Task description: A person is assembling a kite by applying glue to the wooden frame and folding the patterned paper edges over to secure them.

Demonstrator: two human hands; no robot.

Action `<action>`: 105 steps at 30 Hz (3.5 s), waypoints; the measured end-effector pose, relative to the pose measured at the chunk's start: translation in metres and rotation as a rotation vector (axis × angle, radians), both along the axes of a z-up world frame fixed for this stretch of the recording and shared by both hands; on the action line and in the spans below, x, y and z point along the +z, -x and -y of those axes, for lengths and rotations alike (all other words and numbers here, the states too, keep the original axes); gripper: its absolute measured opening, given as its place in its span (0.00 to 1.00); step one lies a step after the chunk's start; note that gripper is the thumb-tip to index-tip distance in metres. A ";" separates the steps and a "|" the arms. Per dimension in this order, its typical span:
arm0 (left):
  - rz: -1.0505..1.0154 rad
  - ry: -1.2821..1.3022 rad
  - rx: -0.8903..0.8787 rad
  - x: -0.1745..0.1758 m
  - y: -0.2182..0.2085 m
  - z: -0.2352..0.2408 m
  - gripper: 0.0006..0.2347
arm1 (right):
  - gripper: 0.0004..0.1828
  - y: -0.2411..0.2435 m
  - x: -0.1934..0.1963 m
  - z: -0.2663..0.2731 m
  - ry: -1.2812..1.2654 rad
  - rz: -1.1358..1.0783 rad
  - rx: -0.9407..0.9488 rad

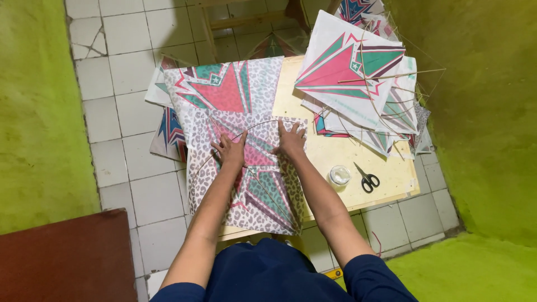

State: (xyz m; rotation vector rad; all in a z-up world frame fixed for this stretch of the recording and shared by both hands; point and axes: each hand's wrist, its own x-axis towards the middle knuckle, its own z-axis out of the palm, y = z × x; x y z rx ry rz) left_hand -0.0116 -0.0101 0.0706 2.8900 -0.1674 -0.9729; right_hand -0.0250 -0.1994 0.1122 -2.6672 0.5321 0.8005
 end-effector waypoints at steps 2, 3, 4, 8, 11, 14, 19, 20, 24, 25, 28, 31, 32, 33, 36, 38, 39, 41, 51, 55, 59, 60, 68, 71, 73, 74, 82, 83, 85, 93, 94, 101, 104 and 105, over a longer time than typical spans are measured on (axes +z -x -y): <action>-0.003 0.003 -0.006 0.004 -0.001 0.000 0.54 | 0.67 0.000 -0.006 0.003 -0.003 0.008 -0.006; -0.011 0.004 -0.008 0.007 0.001 0.000 0.54 | 0.69 0.002 -0.009 0.003 -0.009 0.010 -0.009; -0.013 0.002 -0.017 0.003 0.000 -0.001 0.54 | 0.69 0.001 -0.012 0.003 -0.011 0.008 -0.018; -0.015 0.003 -0.018 -0.021 -0.004 -0.004 0.53 | 0.67 0.001 -0.020 0.003 0.005 0.005 -0.033; -0.015 0.005 -0.013 -0.018 -0.004 -0.005 0.54 | 0.65 0.000 -0.026 0.005 -0.011 0.009 -0.069; -0.022 0.011 -0.014 -0.011 0.001 -0.005 0.54 | 0.65 0.004 -0.021 0.000 -0.033 -0.011 -0.089; -0.007 0.003 -0.029 -0.010 -0.001 -0.002 0.53 | 0.66 0.000 -0.012 -0.004 -0.031 -0.016 -0.101; -0.010 0.003 -0.032 -0.007 -0.002 -0.002 0.53 | 0.66 -0.001 -0.012 -0.005 -0.019 -0.017 -0.102; -0.016 0.012 -0.027 -0.012 0.000 -0.003 0.53 | 0.66 -0.002 -0.007 -0.008 0.006 -0.035 -0.101; -0.014 0.010 -0.031 -0.010 0.000 -0.003 0.53 | 0.66 -0.001 -0.006 -0.009 0.005 -0.033 -0.105; -0.025 0.016 -0.034 -0.007 -0.005 -0.002 0.54 | 0.66 -0.006 -0.005 -0.009 -0.009 -0.013 -0.137; -0.031 0.028 -0.019 -0.013 0.001 -0.005 0.53 | 0.67 -0.005 -0.008 -0.011 0.017 -0.029 -0.099; -0.024 0.039 -0.012 -0.016 0.002 -0.005 0.53 | 0.67 -0.004 -0.006 -0.012 0.027 -0.022 -0.085; -0.008 0.054 -0.008 -0.019 -0.003 -0.003 0.53 | 0.68 -0.008 -0.003 -0.011 0.040 -0.005 -0.072; -0.029 0.037 -0.017 -0.018 -0.002 -0.003 0.53 | 0.68 -0.004 0.002 -0.012 0.028 0.002 -0.058; -0.027 0.037 -0.018 -0.017 -0.002 -0.002 0.53 | 0.68 -0.002 0.004 -0.012 0.034 0.005 -0.057; -0.019 0.037 -0.013 -0.017 -0.003 -0.002 0.54 | 0.68 -0.003 0.005 -0.011 0.039 0.016 -0.049; -0.010 0.038 -0.015 -0.027 -0.004 -0.004 0.54 | 0.68 -0.001 0.008 -0.011 0.035 0.019 -0.051; 0.001 0.047 -0.012 -0.028 -0.004 -0.002 0.53 | 0.71 0.006 0.007 -0.005 0.008 0.069 -0.051; 0.004 0.051 -0.009 -0.011 0.001 -0.004 0.53 | 0.73 0.004 0.006 -0.002 0.039 0.067 -0.037; 0.012 0.040 -0.023 -0.009 0.000 -0.004 0.52 | 0.72 0.000 0.002 0.000 0.069 0.041 -0.025; 0.012 0.028 -0.025 -0.009 0.001 -0.003 0.53 | 0.73 -0.001 -0.002 0.001 0.082 0.026 -0.025; 0.017 0.025 -0.030 -0.018 -0.002 -0.003 0.54 | 0.72 0.001 -0.002 0.002 0.088 0.005 -0.077; 0.016 0.025 -0.026 -0.020 0.000 -0.003 0.54 | 0.73 0.006 0.002 0.000 0.083 -0.009 -0.115; 0.024 0.025 -0.031 -0.021 0.000 -0.004 0.53 | 0.73 0.009 0.012 -0.003 0.075 0.002 -0.144; 0.019 0.022 -0.032 -0.021 0.001 -0.004 0.53 | 0.73 0.011 0.016 -0.005 0.083 -0.007 -0.167; 0.022 0.024 -0.021 -0.007 0.003 -0.006 0.53 | 0.77 0.012 0.019 -0.007 0.110 -0.060 -0.276; 0.029 0.028 -0.024 -0.009 0.003 -0.006 0.53 | 0.75 0.012 0.023 -0.007 0.104 -0.055 -0.272; 0.032 0.030 -0.026 -0.011 0.002 -0.005 0.53 | 0.73 0.011 0.028 -0.008 0.097 -0.053 -0.267; 0.034 0.024 -0.031 -0.019 0.000 -0.004 0.54 | 0.72 0.010 0.035 -0.012 0.107 -0.013 -0.106; 0.034 0.025 -0.031 -0.017 0.001 -0.004 0.54 | 0.72 0.009 0.029 -0.012 0.108 -0.013 -0.106; 0.031 0.026 -0.022 -0.016 0.001 -0.004 0.54 | 0.67 -0.003 0.011 -0.015 0.135 0.032 0.022; 0.038 0.031 -0.022 -0.018 0.001 -0.005 0.54 | 0.66 0.000 0.003 -0.013 0.164 0.007 0.030; 0.042 0.036 -0.023 -0.018 0.001 -0.004 0.54 | 0.67 0.002 0.001 -0.012 0.173 -0.005 0.011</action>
